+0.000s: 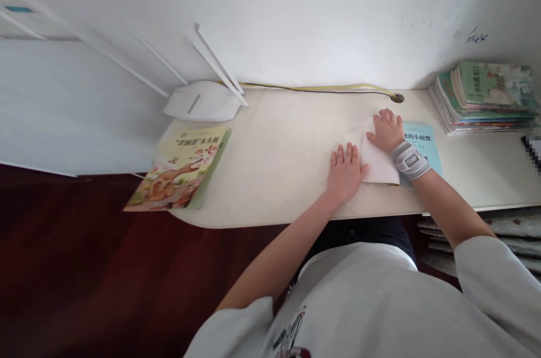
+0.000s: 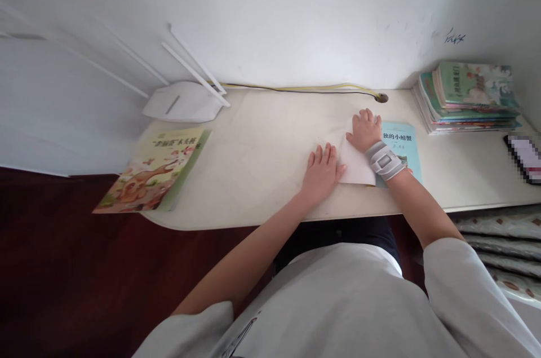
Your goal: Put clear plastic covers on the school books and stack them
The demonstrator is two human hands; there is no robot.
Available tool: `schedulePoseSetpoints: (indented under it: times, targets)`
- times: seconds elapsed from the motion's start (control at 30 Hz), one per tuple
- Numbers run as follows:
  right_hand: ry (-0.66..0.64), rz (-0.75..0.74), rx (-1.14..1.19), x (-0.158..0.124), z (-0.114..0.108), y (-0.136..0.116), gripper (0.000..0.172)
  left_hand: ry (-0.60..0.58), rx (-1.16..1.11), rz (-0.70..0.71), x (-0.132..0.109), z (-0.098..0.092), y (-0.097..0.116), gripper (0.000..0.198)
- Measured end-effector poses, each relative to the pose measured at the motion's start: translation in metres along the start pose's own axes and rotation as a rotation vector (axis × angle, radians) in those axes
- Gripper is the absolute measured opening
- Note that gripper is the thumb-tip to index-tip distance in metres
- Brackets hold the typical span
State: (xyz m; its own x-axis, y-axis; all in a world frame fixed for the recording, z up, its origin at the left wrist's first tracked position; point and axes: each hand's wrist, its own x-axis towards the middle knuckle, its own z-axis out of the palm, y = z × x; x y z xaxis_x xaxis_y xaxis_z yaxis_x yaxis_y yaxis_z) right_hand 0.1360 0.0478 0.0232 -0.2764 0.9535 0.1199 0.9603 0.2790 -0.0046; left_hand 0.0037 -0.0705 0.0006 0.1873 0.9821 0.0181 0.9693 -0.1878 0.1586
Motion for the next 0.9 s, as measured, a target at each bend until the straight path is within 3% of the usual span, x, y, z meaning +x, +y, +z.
schedulePoseSetpoints:
  times: [0.23,0.67,0.8,0.9]
  targets:
    - [-0.014,-0.057,-0.021,-0.004,-0.003,0.005,0.043,0.072,-0.032,0.008,0.002,0.007,-0.001,0.062]
    - [-0.015,-0.071,0.006,-0.004,-0.001,0.001,0.042,0.081,-0.050,0.013,0.002,0.010,-0.001,0.063]
    - [0.043,-0.009,0.132,0.004,0.005,0.007,0.039,0.084,-0.062,0.010,0.001,0.008,-0.003,0.063]
    - [0.095,0.016,0.379,0.015,0.010,0.028,0.043,0.181,-0.083,0.099,-0.003,0.003,-0.005,0.059]
